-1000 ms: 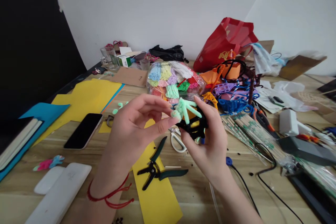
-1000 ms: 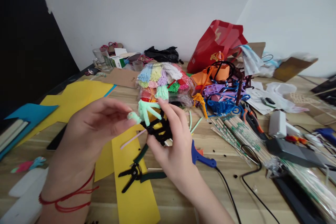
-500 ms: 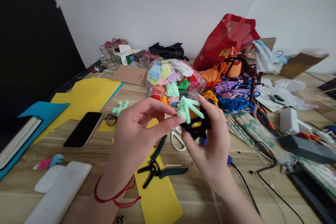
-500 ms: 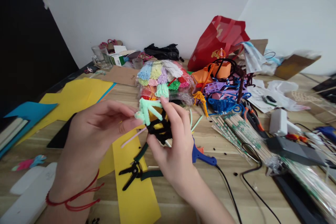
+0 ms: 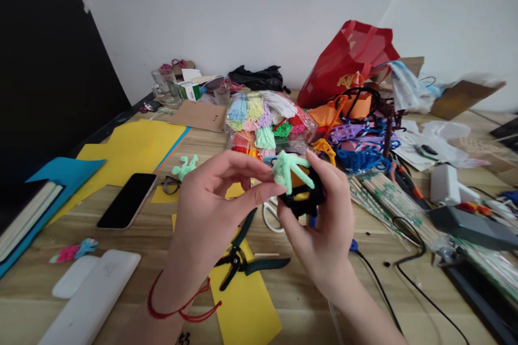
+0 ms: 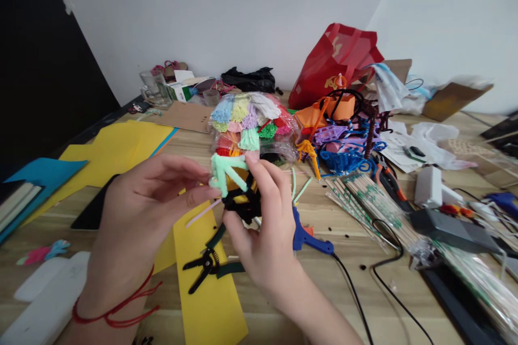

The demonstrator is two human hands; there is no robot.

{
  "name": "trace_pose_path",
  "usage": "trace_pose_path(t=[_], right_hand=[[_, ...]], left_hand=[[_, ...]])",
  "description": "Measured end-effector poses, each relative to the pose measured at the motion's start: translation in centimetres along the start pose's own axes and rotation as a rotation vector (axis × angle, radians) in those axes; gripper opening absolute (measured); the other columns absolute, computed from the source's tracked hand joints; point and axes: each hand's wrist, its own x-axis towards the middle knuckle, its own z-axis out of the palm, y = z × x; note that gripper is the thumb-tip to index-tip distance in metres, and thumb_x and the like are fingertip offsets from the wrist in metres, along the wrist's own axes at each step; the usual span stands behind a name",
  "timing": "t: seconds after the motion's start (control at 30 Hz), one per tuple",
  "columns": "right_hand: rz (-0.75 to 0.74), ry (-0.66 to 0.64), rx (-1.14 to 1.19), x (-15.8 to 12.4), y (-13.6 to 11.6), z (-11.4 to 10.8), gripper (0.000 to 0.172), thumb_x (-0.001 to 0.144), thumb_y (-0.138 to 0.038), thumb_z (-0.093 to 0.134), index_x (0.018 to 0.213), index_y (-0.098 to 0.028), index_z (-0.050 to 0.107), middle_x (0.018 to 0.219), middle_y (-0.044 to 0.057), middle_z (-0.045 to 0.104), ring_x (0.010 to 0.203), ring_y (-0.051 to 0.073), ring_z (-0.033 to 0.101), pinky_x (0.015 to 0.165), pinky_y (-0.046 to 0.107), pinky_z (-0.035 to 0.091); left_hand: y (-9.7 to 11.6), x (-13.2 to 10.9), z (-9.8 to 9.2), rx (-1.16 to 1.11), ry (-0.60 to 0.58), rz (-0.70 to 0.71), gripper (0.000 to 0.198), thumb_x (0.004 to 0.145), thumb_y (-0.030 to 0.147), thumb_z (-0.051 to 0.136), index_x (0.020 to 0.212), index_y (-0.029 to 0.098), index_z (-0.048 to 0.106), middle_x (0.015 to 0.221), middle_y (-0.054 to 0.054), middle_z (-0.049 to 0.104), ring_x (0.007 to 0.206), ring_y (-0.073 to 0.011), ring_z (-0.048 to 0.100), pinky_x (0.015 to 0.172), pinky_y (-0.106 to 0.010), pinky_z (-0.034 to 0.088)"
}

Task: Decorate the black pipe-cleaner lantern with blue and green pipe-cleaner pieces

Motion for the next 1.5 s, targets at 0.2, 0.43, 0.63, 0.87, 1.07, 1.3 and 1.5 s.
trace_pose_path(t=[0.2,0.43,0.63,0.87,1.07,1.3,1.5], right_hand=[[-0.025,0.018,0.052,0.0,0.3,0.2,0.070,0.084,-0.015,0.064,0.149,-0.029,0.043,0.132,0.010,0.058,0.125,0.030,0.056,0.097,0.049,0.057],[0.032,-0.005,0.165,-0.2,-0.2,0.2,0.074,0.082,-0.009,0.066,0.149,-0.030,0.043,0.138,0.008,0.055,0.130,0.027,0.053,0.107,0.045,0.051],[-0.008,0.029,0.327,-0.5,0.2,0.7,0.076,0.080,-0.005,0.068,0.145,-0.033,0.039,0.141,0.008,0.052,0.133,0.027,0.054,0.108,0.048,0.049],[-0.034,-0.101,0.442,0.2,0.2,0.3,0.063,0.080,0.001,0.065,0.128,-0.031,0.040,0.149,0.013,0.045,0.142,0.033,0.047,0.109,0.059,0.046],[0.011,-0.168,0.453,1.3,-0.5,-0.8,0.041,0.080,-0.006,0.065,0.116,-0.023,0.055,0.150,0.014,0.045,0.143,0.033,0.044,0.116,0.057,0.041],[0.094,-0.053,0.287,1.1,-0.5,-1.6,0.023,0.090,-0.005,0.062,0.104,-0.023,0.069,0.132,0.009,0.061,0.128,0.024,0.058,0.106,0.043,0.051],[0.215,-0.111,0.416,1.5,-0.4,-2.2,0.019,0.091,-0.010,0.066,0.102,-0.025,0.073,0.128,0.007,0.066,0.125,0.023,0.061,0.106,0.042,0.052]], left_hand=[[-0.1,0.3,0.1,0.019,0.003,0.041,0.029,0.056,0.018,0.095,0.072,0.027,0.073,0.073,0.007,0.071,0.071,-0.0120,0.065,0.069,-0.023,0.054],[-0.3,0.9,-0.3,0.084,-0.083,0.034,0.026,0.058,0.035,0.095,0.072,0.028,0.075,0.073,0.004,0.069,0.070,-0.0136,0.055,0.065,-0.028,0.044],[-0.5,1.2,-1.1,0.175,-0.164,-0.001,0.028,0.060,0.050,0.091,0.073,0.029,0.078,0.073,0.000,0.065,0.072,-0.0189,0.055,0.062,-0.034,0.039],[-0.9,1.3,-1.5,0.242,-0.146,0.105,0.020,0.064,0.050,0.089,0.072,0.035,0.079,0.067,0.002,0.054,0.067,-0.0158,0.048,0.059,-0.031,0.035],[-1.0,1.3,-1.3,0.310,-0.115,0.122,0.015,0.068,0.041,0.088,0.071,0.030,0.077,0.069,0.002,0.057,0.067,-0.0154,0.051,0.059,-0.031,0.038],[-1.1,0.8,-0.6,0.417,-0.068,0.257,0.014,0.071,0.026,0.089,0.077,0.029,0.076,0.071,0.005,0.057,0.065,-0.0114,0.051,0.059,-0.028,0.042],[-1.0,0.7,-0.4,0.533,-0.083,0.363,0.013,0.075,0.026,0.086,0.079,0.027,0.074,0.072,0.005,0.056,0.063,-0.0096,0.050,0.059,-0.026,0.044]])
